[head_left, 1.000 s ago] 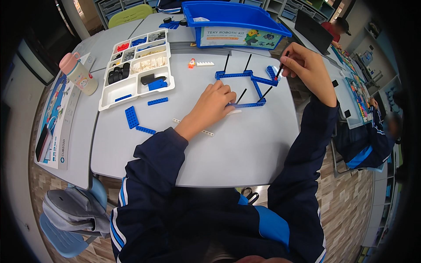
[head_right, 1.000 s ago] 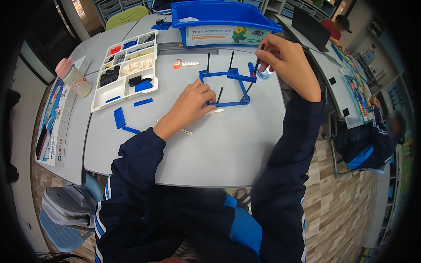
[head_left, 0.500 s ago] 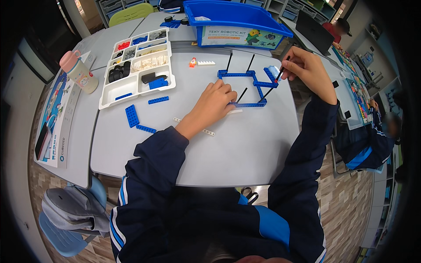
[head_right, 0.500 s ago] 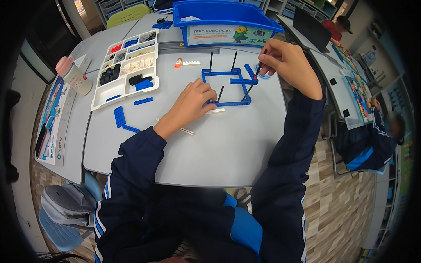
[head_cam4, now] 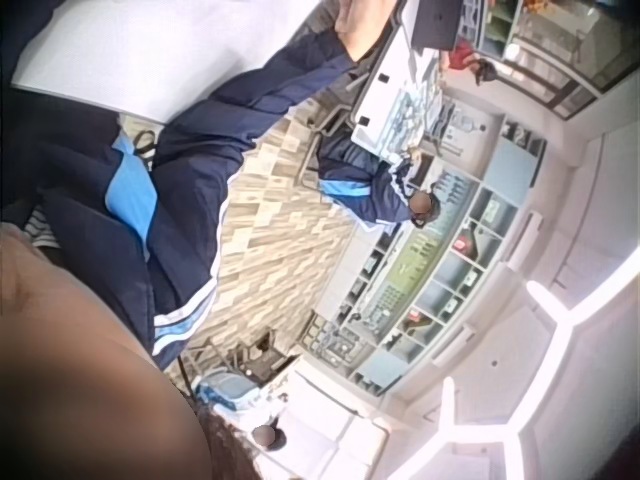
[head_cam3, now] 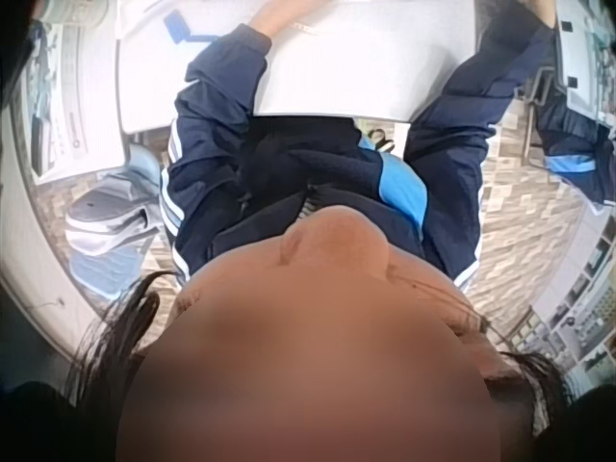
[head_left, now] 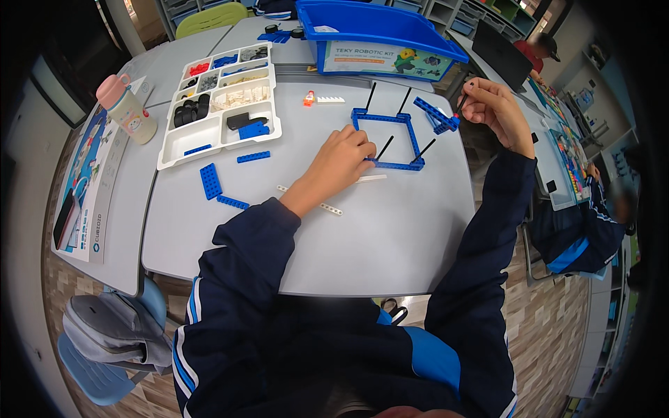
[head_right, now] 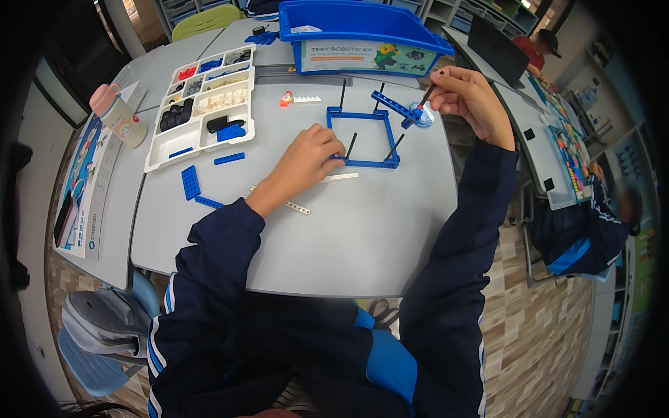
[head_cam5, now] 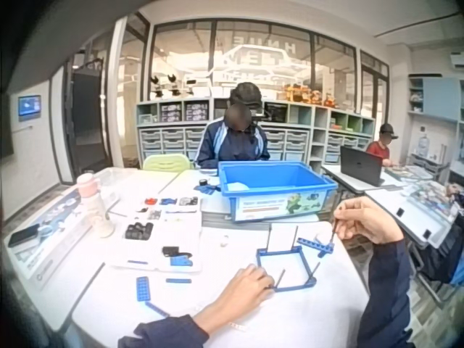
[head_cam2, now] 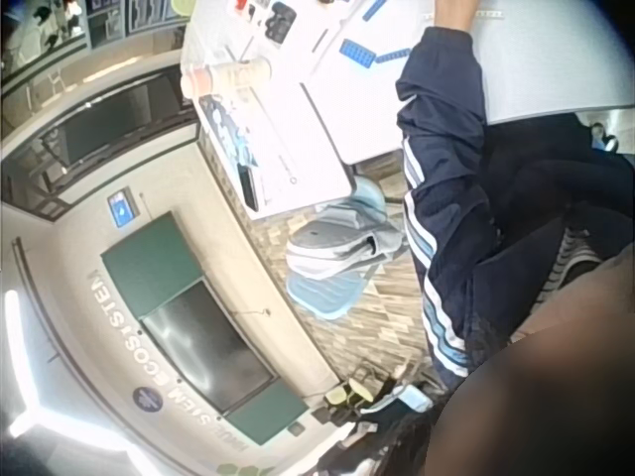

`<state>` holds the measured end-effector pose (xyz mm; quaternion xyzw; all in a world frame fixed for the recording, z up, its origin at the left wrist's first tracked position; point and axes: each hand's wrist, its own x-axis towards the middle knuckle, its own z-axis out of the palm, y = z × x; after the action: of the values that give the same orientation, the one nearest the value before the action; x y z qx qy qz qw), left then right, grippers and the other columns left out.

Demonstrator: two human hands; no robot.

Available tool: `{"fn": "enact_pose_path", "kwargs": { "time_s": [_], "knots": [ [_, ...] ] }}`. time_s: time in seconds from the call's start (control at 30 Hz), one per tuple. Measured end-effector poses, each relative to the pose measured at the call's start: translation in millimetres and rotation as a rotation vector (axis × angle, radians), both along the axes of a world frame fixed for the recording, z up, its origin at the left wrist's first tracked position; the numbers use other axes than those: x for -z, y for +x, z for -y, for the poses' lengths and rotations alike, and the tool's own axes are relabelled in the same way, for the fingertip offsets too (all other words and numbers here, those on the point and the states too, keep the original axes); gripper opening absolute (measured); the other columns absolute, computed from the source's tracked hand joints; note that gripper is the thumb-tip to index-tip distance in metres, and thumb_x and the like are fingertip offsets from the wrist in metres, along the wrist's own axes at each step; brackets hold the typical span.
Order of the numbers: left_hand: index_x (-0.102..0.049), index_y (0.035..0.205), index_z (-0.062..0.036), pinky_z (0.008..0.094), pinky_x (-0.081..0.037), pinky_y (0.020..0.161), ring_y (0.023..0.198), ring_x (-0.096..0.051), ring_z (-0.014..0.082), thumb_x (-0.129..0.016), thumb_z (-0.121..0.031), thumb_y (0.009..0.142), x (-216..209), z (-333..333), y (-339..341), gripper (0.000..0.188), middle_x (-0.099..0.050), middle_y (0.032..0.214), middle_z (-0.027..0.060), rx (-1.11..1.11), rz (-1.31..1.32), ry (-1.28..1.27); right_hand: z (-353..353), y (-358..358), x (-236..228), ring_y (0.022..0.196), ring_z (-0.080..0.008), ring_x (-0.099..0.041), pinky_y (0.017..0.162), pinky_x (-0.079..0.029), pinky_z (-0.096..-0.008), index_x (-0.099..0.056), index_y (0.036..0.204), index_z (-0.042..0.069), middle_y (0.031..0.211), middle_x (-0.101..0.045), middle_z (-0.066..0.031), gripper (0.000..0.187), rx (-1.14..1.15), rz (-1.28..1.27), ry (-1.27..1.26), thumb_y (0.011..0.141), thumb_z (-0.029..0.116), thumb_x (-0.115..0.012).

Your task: The person assembles a robotics kit by connecting blue and white plastic beams with black rods. They build a square frame, attach vertical rods, and then construct a separate white beam assembly, handling pieces one at a time.

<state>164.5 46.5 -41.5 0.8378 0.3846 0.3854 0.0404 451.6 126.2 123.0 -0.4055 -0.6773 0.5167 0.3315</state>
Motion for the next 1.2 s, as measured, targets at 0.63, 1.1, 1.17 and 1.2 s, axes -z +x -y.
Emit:
{"fn": "enact_pose_path", "kwargs": {
  "time_s": [0.63, 1.1, 1.17, 1.2],
  "knots": [
    [-0.068, 0.088, -0.0085, 0.0355, -0.042, 0.081, 0.093, -0.053, 0.0223, -0.077, -0.016, 0.079, -2.3, 1.8, -0.6, 0.014, -0.061, 0.092, 0.0025, -0.045, -0.042, 0.001, 10.2, -9.1, 2.4, 0.073, -0.0093, -0.067, 0.063, -0.049, -0.0207, -0.059, 0.098, 0.004, 0.083, -0.067, -0.0036, 0.016, -0.016, 0.374, 0.276, 0.101, 0.02, -0.057],
    [-0.068, 0.087, -0.0079, 0.0352, -0.042, 0.081, 0.093, -0.053, 0.0221, -0.076, -0.016, 0.08, -3.2, 2.0, -0.7, 0.014, -0.06, 0.091, 0.0027, -0.06, -0.064, -0.004, 25.2, -18.5, -5.0, 0.073, -0.0115, -0.07, 0.063, -0.053, -0.0213, -0.059, 0.096, 0.002, 0.081, -0.068, -0.0061, 0.012, -0.009, 0.359, 0.277, 0.099, 0.013, -0.058],
    [-0.068, 0.088, -0.0078, 0.0351, -0.042, 0.081, 0.093, -0.053, 0.0222, -0.076, -0.015, 0.08, -3.3, 2.2, -0.5, 0.014, -0.06, 0.092, 0.0027, -0.058, -0.061, 0.004, 28.6, -20.6, -5.4, 0.071, -0.0129, -0.072, 0.062, -0.055, -0.0225, -0.061, 0.095, 0.0, 0.078, -0.069, -0.0072, 0.009, -0.007, 0.322, 0.305, 0.097, 0.009, -0.059],
    [-0.068, 0.088, -0.0078, 0.0351, -0.042, 0.081, 0.093, -0.053, 0.0222, -0.076, -0.015, 0.08, -3.4, 2.3, -0.5, 0.014, -0.06, 0.092, 0.0027, -0.057, -0.06, 0.004, 30.4, -21.3, -6.2, 0.072, -0.0131, -0.072, 0.062, -0.056, -0.0225, -0.061, 0.094, -0.001, 0.078, -0.069, -0.0073, 0.009, -0.006, 0.335, 0.317, 0.096, 0.008, -0.06]
  ]
}}
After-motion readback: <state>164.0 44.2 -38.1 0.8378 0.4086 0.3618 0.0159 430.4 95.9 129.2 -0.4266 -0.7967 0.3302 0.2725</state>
